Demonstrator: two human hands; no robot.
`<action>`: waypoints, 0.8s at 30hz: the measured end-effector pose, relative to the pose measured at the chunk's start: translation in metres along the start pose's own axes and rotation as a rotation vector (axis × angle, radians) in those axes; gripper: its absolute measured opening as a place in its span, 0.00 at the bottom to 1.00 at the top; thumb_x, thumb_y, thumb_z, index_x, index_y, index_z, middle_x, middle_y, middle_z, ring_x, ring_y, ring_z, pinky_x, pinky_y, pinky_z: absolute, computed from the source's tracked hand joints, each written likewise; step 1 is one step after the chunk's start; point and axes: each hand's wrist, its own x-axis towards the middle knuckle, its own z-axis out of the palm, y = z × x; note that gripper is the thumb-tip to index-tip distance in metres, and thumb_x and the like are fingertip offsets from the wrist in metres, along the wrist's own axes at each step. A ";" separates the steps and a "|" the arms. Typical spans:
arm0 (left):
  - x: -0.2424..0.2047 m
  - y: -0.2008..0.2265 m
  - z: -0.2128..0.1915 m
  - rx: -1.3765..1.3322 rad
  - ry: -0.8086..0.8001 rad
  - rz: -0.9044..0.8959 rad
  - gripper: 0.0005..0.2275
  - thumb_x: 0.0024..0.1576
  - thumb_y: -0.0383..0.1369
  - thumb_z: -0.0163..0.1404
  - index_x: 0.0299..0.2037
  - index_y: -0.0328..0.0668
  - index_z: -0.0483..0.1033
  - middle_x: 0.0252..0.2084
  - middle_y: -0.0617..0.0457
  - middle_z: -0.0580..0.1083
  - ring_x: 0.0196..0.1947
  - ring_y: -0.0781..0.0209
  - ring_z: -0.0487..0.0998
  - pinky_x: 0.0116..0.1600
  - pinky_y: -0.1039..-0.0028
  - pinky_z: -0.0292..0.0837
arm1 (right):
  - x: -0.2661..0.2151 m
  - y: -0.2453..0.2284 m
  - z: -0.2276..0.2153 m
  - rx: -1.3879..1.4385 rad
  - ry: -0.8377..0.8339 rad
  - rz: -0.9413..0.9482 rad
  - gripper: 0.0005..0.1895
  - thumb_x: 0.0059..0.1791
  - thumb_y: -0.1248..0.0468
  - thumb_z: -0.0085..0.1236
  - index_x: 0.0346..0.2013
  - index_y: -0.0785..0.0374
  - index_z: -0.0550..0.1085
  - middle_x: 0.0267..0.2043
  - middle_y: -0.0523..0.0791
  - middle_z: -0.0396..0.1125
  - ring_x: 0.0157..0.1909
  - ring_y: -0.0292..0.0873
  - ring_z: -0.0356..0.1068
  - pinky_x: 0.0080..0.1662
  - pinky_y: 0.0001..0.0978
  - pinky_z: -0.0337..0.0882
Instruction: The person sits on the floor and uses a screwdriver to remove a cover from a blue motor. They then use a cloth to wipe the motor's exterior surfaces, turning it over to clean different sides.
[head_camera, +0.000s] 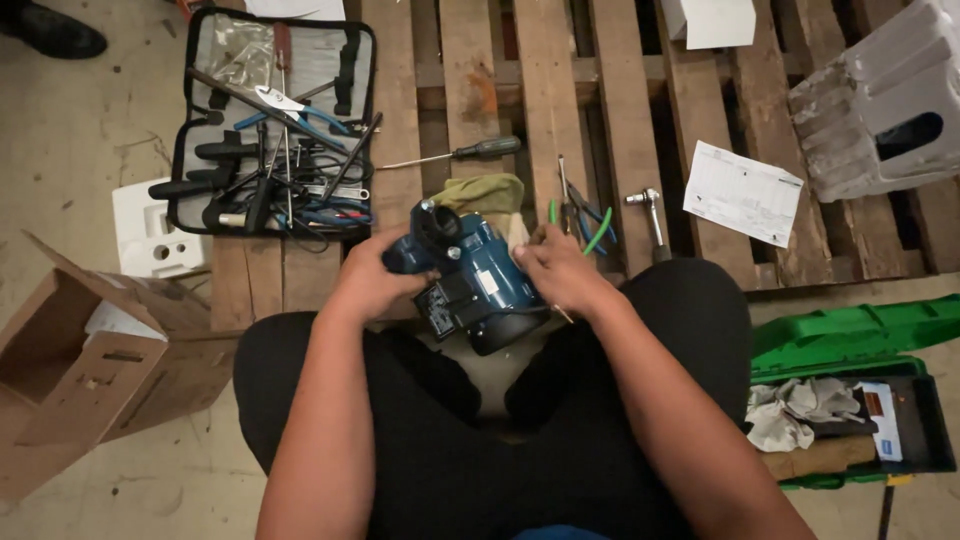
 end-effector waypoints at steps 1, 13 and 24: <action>0.000 0.004 0.000 0.022 0.000 0.002 0.34 0.39 0.36 0.69 0.60 0.49 0.76 0.59 0.45 0.76 0.63 0.42 0.72 0.67 0.56 0.66 | 0.003 0.000 0.001 -0.029 0.007 0.026 0.30 0.58 0.39 0.34 0.41 0.50 0.81 0.60 0.43 0.62 0.63 0.60 0.64 0.62 0.51 0.68; 0.001 0.001 0.004 0.064 0.002 0.002 0.35 0.37 0.35 0.68 0.61 0.52 0.76 0.59 0.46 0.76 0.62 0.44 0.74 0.66 0.60 0.68 | -0.014 -0.029 -0.003 0.301 0.216 -0.404 0.11 0.45 0.66 0.64 0.42 0.60 0.82 0.49 0.54 0.74 0.55 0.64 0.71 0.57 0.53 0.71; 0.006 -0.014 0.005 0.049 0.016 -0.012 0.32 0.38 0.35 0.68 0.58 0.54 0.78 0.56 0.51 0.78 0.60 0.48 0.76 0.65 0.63 0.68 | -0.012 -0.055 -0.009 -0.081 0.108 -0.553 0.21 0.45 0.65 0.54 0.52 0.50 0.79 0.60 0.47 0.71 0.63 0.66 0.66 0.65 0.55 0.65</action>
